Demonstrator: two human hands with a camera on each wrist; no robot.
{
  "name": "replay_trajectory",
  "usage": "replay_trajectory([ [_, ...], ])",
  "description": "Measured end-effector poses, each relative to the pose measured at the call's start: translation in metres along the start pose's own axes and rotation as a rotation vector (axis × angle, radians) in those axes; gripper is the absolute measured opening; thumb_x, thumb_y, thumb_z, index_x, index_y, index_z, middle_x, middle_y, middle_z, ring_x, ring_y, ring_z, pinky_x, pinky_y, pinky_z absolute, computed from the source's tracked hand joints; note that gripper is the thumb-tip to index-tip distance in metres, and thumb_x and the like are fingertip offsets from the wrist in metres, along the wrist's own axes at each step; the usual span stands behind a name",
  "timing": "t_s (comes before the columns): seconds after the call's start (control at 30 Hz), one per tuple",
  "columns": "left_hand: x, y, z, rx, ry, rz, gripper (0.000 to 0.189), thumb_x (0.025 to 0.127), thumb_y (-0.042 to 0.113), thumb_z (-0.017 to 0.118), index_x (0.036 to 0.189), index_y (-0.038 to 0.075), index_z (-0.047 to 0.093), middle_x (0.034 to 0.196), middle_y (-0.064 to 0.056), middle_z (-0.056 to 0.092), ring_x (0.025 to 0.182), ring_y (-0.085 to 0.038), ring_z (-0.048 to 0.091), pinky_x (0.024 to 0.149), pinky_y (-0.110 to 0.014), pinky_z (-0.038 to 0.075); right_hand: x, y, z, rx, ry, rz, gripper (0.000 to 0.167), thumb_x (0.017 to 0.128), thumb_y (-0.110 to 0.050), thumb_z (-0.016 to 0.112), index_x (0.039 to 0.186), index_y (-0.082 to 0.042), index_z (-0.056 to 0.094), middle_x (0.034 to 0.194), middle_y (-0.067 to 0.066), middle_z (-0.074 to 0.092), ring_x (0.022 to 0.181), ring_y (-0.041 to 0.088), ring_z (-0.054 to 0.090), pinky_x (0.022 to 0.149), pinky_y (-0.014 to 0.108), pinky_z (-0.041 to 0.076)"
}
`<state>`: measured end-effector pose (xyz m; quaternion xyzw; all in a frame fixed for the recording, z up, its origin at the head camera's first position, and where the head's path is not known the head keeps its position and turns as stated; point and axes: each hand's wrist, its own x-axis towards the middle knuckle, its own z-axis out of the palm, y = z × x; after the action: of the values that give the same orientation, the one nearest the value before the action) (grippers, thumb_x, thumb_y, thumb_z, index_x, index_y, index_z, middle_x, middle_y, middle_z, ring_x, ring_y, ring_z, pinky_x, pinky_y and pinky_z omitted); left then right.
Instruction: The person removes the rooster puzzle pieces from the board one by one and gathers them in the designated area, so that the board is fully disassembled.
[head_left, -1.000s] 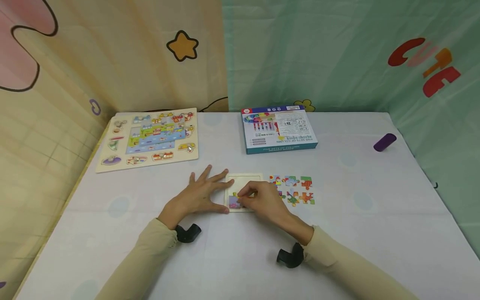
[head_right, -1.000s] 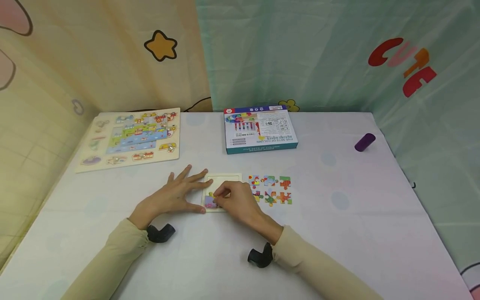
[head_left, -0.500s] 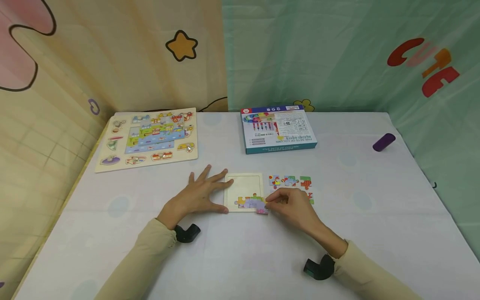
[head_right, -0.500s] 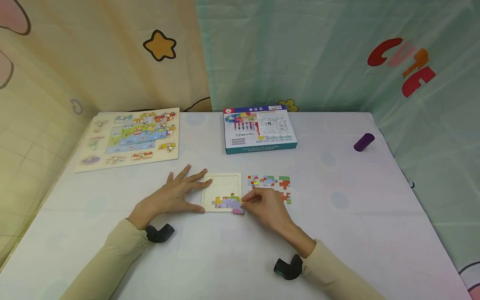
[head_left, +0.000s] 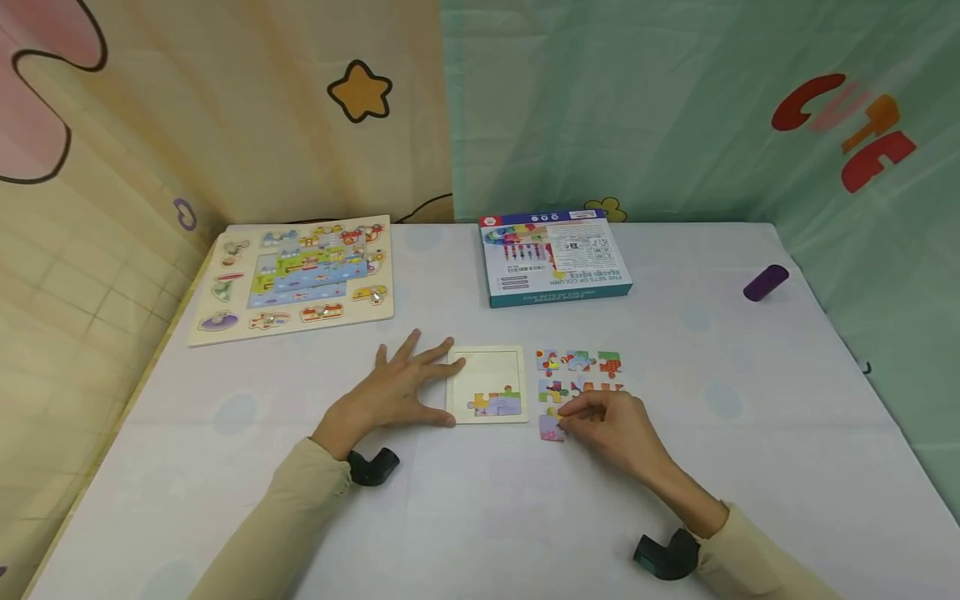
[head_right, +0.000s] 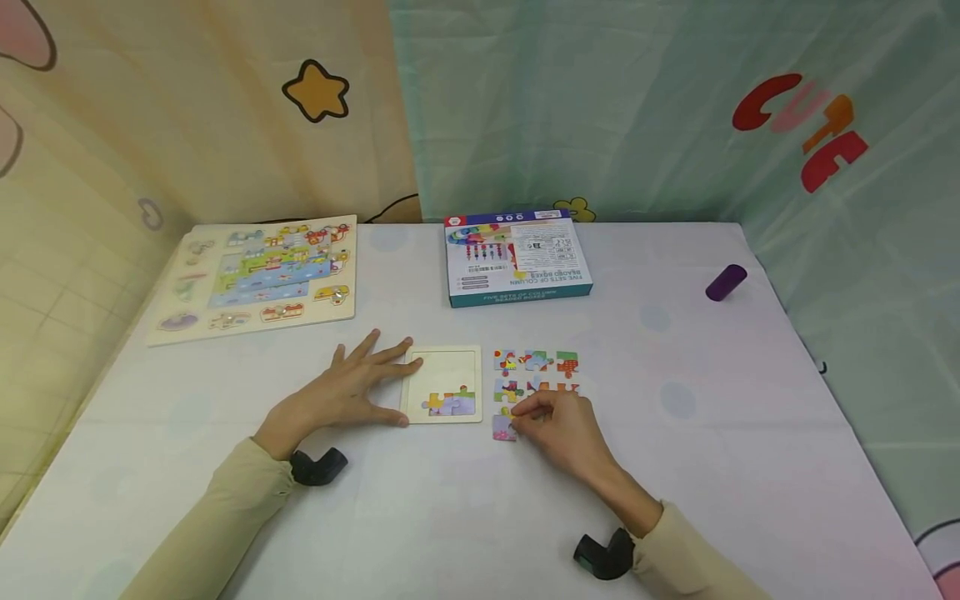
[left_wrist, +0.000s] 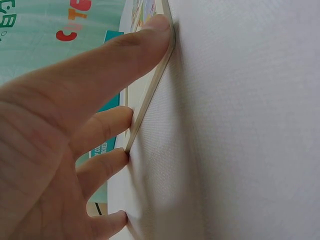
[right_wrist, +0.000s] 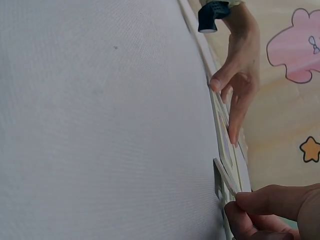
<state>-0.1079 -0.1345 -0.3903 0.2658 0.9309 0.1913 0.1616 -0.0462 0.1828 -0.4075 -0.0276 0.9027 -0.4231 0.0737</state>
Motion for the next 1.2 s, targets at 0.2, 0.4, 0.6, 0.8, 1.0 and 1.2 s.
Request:
replay_trajectory([
  [0.2, -0.0004, 0.0004, -0.0007, 0.008, 0.002, 0.001, 0.084, 0.073, 0.052, 0.082, 0.146, 0.024, 0.05, 0.161, -0.003, 0.025, 0.148, -0.045, 0.002, 0.104, -0.078, 0.002, 0.0006, 0.0005, 0.0013, 0.006, 0.0, 0.006, 0.007, 0.081, -0.01, 0.078, 0.085, -0.016, 0.078, 0.073, -0.007, 0.069, 0.113, 0.027, 0.062, 0.061, 0.024, 0.041],
  [0.4, -0.0007, -0.0001, -0.0001, 0.007, 0.004, 0.003, 0.084, 0.073, 0.053, 0.081, 0.146, 0.025, 0.049, 0.161, -0.002, 0.025, 0.148, -0.044, 0.001, 0.105, -0.077, 0.002, 0.0004, 0.0, 0.0019, -0.006, 0.011, -0.012, 0.008, 0.081, -0.009, 0.078, 0.085, -0.015, 0.077, 0.07, -0.007, 0.067, 0.087, 0.02, 0.061, 0.056, 0.024, 0.039],
  [0.6, -0.0003, -0.0008, 0.0004, 0.004, 0.008, 0.006, 0.084, 0.073, 0.054, 0.081, 0.146, 0.025, 0.05, 0.161, -0.002, 0.025, 0.148, -0.044, 0.001, 0.105, -0.077, 0.001, 0.0006, -0.0007, 0.0031, -0.036, 0.02, -0.02, 0.008, 0.08, -0.008, 0.078, 0.086, -0.014, 0.078, 0.059, -0.006, 0.058, 0.068, 0.015, 0.048, 0.051, 0.025, 0.034],
  [0.8, -0.0004, -0.0015, 0.0009, 0.0, 0.011, 0.01, 0.084, 0.073, 0.053, 0.081, 0.146, 0.024, 0.05, 0.161, -0.002, 0.025, 0.148, -0.045, 0.002, 0.104, -0.078, 0.002, -0.0005, -0.0011, 0.0026, -0.04, 0.014, -0.02, 0.007, 0.081, -0.01, 0.079, 0.087, -0.012, 0.077, 0.061, -0.005, 0.059, 0.058, 0.012, 0.046, 0.049, 0.023, 0.033],
  [1.0, -0.0005, -0.0018, 0.0006, 0.012, 0.01, 0.007, 0.084, 0.073, 0.054, 0.081, 0.146, 0.024, 0.05, 0.161, -0.003, 0.025, 0.148, -0.045, 0.002, 0.104, -0.078, 0.003, -0.0012, -0.0009, 0.0013, -0.046, 0.01, -0.017, 0.007, 0.082, -0.01, 0.078, 0.088, -0.013, 0.077, 0.062, -0.005, 0.058, 0.053, 0.011, 0.044, 0.049, 0.023, 0.034],
  [1.2, -0.0001, -0.0021, 0.001, 0.004, 0.011, 0.011, 0.084, 0.073, 0.054, 0.081, 0.146, 0.024, 0.05, 0.161, -0.003, 0.025, 0.148, -0.045, 0.002, 0.104, -0.078, 0.002, -0.0004, -0.0027, 0.0022, -0.057, 0.016, -0.072, 0.009, 0.081, -0.009, 0.079, 0.09, -0.011, 0.076, 0.067, -0.006, 0.061, 0.054, 0.01, 0.047, 0.049, 0.023, 0.037],
])
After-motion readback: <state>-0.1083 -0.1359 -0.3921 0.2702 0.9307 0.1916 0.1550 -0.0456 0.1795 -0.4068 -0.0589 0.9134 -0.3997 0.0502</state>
